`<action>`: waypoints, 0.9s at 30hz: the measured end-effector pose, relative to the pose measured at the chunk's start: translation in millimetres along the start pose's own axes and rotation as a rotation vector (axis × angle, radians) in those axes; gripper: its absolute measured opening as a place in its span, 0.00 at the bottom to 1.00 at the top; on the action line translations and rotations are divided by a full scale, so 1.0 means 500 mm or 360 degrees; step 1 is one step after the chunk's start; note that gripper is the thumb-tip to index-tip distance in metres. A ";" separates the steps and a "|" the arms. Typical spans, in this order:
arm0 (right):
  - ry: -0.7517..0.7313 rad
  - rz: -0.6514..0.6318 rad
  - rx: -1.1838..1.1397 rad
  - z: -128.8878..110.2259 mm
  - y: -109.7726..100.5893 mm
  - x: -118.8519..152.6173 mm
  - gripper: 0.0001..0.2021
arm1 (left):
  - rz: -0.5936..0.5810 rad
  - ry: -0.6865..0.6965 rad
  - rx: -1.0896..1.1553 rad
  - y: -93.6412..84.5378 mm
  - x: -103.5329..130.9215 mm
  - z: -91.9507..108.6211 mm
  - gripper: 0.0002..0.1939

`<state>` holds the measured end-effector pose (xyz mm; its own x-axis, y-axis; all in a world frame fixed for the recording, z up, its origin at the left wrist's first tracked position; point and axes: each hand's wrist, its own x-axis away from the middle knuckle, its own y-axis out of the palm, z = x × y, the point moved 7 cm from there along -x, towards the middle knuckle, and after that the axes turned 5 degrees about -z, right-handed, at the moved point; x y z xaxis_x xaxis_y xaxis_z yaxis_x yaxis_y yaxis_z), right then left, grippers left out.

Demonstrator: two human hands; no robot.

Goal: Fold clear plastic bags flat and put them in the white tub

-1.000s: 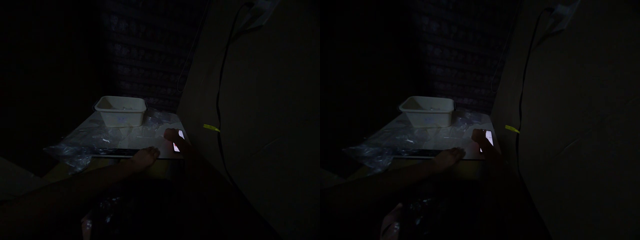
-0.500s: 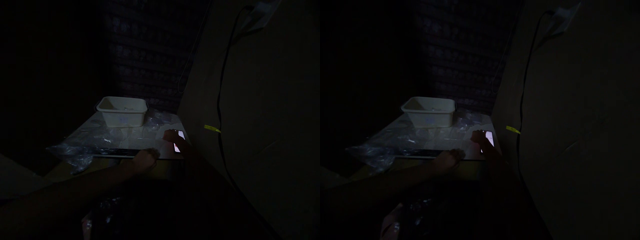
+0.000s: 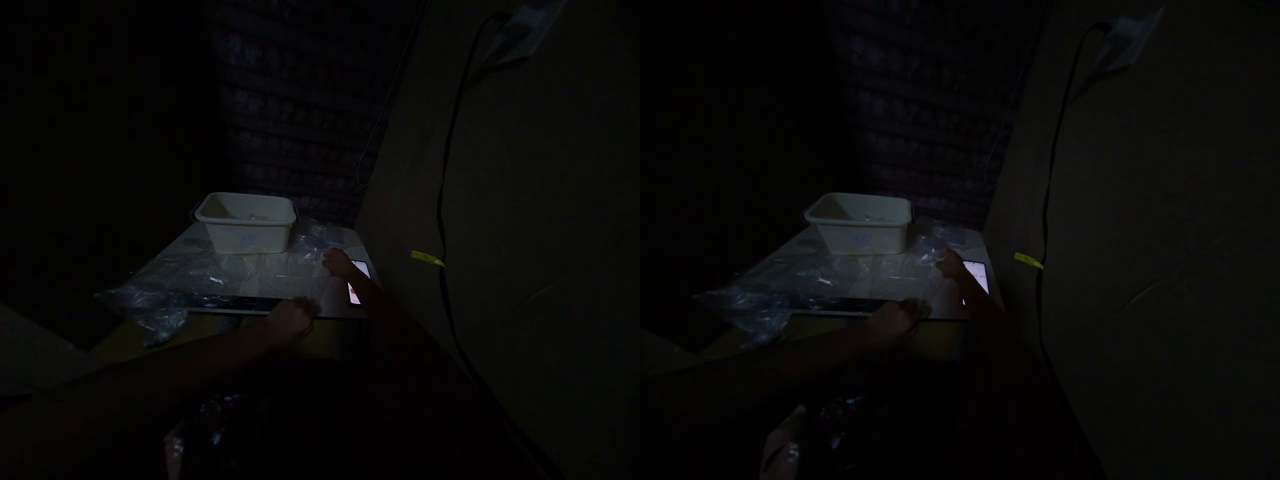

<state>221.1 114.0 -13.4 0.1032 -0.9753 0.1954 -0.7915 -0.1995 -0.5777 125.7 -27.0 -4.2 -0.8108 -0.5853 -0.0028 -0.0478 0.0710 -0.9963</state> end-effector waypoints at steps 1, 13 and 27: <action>0.0035 0.0048 -0.0018 -0.001 -0.001 -0.002 0.13 | 0.0003 -0.0004 0.0001 -0.001 0.001 0.001 0.11; 0.0119 -0.0148 -0.0714 -0.026 0.035 0.012 0.06 | 0.0017 -0.0189 0.0192 -0.005 0.014 -0.023 0.09; -0.0039 -0.0396 -0.0386 -0.007 0.053 0.029 0.12 | 0.0046 -0.0297 0.0297 -0.009 0.018 -0.034 0.09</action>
<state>199.7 95.0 -23.1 0.3234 -0.9020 0.2859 -0.8599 -0.4063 -0.3092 108.8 -18.9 1.8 -0.6878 -0.7252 -0.0302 0.0967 -0.0503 -0.9940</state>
